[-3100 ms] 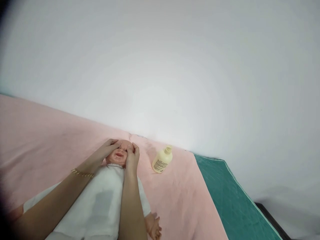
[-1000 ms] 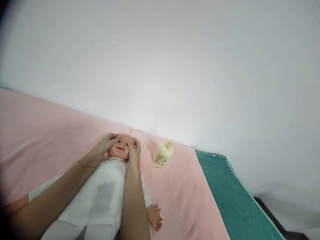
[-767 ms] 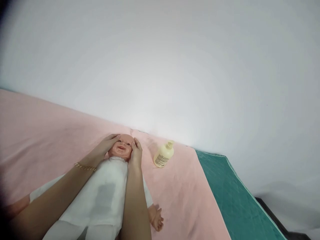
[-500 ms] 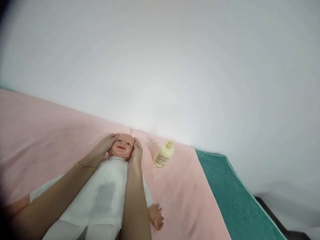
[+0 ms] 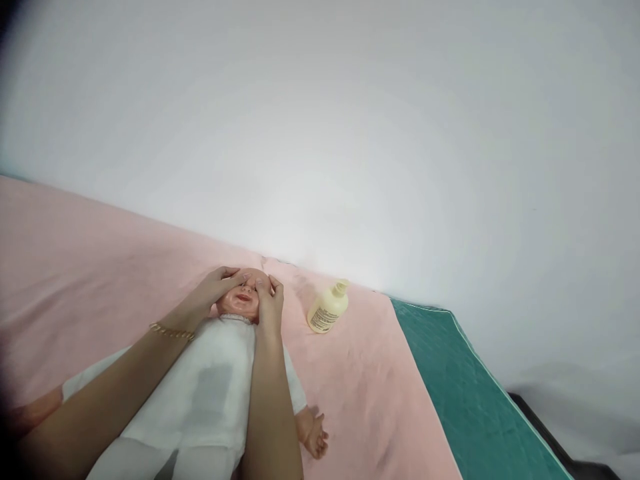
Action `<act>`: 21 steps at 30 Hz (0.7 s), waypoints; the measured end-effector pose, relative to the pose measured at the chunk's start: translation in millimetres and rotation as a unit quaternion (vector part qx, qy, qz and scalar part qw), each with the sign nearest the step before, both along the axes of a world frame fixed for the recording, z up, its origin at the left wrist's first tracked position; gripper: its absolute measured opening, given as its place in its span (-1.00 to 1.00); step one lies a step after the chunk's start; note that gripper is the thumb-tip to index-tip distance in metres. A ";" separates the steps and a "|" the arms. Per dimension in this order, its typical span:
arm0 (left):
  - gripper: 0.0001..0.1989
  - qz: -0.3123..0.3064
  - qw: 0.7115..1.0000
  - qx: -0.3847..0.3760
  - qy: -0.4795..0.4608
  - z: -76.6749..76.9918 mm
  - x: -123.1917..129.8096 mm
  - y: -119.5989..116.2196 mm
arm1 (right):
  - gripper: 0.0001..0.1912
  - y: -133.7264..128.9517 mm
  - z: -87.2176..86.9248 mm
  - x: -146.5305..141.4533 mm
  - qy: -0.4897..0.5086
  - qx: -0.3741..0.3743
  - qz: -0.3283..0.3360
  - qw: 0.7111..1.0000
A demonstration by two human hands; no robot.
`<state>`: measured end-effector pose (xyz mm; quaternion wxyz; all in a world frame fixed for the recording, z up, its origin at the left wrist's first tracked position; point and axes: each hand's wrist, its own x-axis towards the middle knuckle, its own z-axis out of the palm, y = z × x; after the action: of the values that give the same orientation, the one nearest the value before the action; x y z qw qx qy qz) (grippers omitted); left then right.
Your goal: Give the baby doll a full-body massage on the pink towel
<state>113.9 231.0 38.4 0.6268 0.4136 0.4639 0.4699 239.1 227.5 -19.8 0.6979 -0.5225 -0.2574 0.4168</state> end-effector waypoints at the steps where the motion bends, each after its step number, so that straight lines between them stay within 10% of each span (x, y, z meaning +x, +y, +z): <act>1: -0.54 0.005 1.000 0.004 -0.002 0.6 0.6 -0.4 | -0.52 0.1 0.8 -0.1 -0.001 -0.001 -0.005 1.000; 21: -0.50 0.002 0.986 0.041 -0.164 -14.7 7.6 1.8 | -0.73 9.7 -9.1 2.9 0.035 0.052 -0.037 0.997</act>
<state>121.5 232.8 23.6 0.6758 0.3555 0.3355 0.5516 242.0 237.2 -28.9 0.7474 -0.4797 -0.2346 0.3952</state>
